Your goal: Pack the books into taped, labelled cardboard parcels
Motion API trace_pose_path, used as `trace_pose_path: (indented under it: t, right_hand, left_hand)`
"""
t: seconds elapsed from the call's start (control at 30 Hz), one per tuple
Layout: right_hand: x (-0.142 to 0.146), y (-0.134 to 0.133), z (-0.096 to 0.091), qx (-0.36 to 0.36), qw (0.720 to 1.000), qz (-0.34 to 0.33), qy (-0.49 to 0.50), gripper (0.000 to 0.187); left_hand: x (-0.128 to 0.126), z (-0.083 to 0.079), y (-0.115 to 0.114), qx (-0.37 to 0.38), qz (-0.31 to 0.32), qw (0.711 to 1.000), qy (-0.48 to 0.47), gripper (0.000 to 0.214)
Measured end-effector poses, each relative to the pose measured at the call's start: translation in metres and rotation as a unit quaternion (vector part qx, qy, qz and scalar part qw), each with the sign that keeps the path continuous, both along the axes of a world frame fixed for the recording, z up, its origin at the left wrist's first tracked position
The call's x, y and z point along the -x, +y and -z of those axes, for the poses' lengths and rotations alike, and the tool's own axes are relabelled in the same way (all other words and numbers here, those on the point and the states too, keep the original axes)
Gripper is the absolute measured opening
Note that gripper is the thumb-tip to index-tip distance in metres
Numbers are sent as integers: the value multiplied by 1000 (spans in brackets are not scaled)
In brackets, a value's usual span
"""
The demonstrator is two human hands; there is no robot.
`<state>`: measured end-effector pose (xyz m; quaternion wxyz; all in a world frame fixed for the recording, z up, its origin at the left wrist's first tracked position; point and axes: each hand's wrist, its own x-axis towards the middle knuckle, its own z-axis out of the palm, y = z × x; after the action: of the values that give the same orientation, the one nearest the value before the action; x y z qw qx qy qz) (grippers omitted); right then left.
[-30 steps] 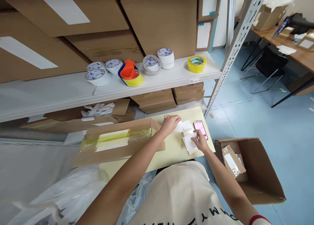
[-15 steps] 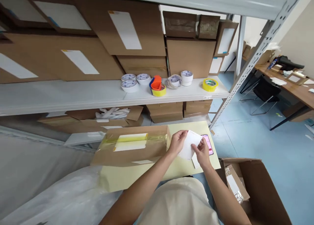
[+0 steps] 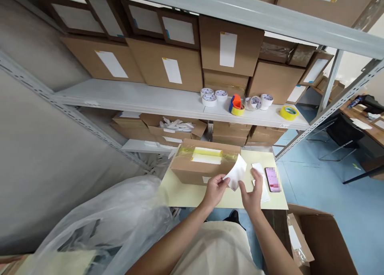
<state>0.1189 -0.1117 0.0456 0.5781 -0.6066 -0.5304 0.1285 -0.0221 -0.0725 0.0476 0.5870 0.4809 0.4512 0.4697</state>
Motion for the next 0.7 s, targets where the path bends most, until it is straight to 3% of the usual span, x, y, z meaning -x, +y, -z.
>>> trace_pose_path:
  t: [0.07,0.13,0.23,0.37,0.7]
  right_hand:
    - [17,-12,-9,-33,991,-88,-96,26]
    - [29,-21,-18,-53,979,-121,-156,21]
    - [38,-29,-30,-76,973,-78,-203,24]
    - [38,-36,-43,-84,971,-47,-219,22]
    - [34,-54,-45,-24,976,-39,-214,18]
  left_hand:
    - [9,-7,-7,-3,21,1000,-15,33]
    - [16,-16,-15,8,48,998,-46,33]
    - [25,-31,-25,54,81,983,-157,35]
    - [32,-41,-36,118,115,939,-301,39]
    - [31,-36,-45,136,139,946,-259,45]
